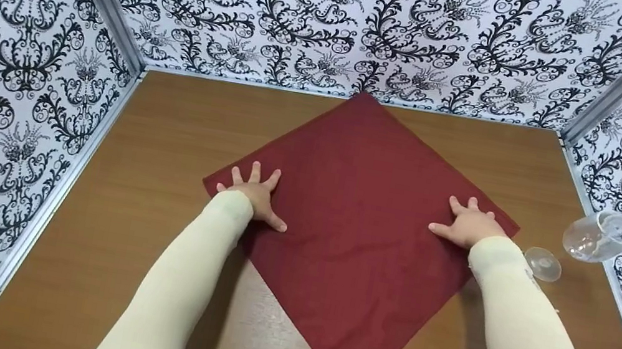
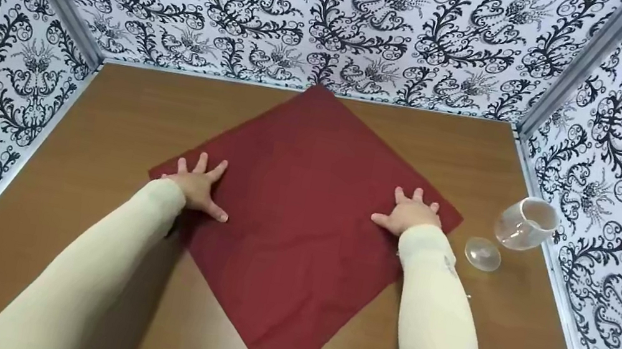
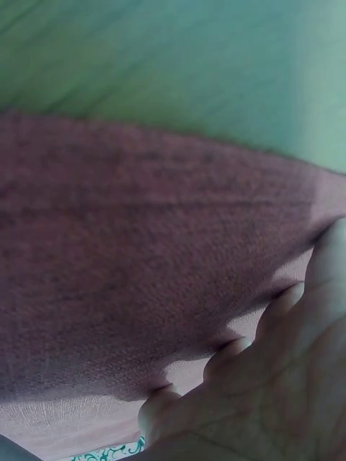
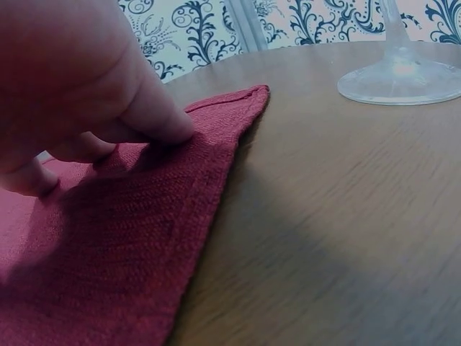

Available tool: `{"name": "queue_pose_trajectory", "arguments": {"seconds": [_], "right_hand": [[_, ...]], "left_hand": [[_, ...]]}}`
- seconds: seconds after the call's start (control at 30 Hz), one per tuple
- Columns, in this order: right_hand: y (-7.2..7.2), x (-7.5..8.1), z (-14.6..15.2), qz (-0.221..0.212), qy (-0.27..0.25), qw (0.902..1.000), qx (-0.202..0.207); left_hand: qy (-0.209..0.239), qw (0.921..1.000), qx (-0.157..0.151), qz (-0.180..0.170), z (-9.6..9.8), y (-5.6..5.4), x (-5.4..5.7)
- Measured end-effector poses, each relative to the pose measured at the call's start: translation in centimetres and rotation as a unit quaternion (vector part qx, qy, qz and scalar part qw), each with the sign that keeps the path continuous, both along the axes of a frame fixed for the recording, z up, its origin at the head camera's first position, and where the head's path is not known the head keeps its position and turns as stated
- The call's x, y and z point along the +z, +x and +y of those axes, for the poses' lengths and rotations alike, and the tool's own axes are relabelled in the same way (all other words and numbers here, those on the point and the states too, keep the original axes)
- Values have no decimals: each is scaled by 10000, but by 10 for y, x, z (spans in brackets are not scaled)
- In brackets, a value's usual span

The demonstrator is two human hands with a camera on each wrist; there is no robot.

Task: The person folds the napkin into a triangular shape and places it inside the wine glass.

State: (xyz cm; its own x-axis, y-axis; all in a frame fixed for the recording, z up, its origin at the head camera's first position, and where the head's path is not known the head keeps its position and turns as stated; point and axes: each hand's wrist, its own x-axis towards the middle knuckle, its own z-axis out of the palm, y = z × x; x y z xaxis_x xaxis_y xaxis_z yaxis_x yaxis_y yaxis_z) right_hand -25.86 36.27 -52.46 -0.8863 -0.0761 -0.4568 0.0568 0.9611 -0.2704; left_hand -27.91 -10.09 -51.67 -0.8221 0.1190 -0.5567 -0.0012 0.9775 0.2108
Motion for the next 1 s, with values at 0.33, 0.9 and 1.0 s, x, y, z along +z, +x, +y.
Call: {"name": "queue_pose_trajectory", "arguments": {"seconds": [0.33,0.9,1.0], "right_hand": [[1,-2,0,18,-36,10000,-28],[2,-1,-1,-3,81,10000,18],[1,-2,0,-23,117,9999,-3]], "left_hand": [[64,10000,-4,47,-1,2,2],[238,9996,7,181,-3,6,4],[262,9995,28,167,-3,5,3]]}}
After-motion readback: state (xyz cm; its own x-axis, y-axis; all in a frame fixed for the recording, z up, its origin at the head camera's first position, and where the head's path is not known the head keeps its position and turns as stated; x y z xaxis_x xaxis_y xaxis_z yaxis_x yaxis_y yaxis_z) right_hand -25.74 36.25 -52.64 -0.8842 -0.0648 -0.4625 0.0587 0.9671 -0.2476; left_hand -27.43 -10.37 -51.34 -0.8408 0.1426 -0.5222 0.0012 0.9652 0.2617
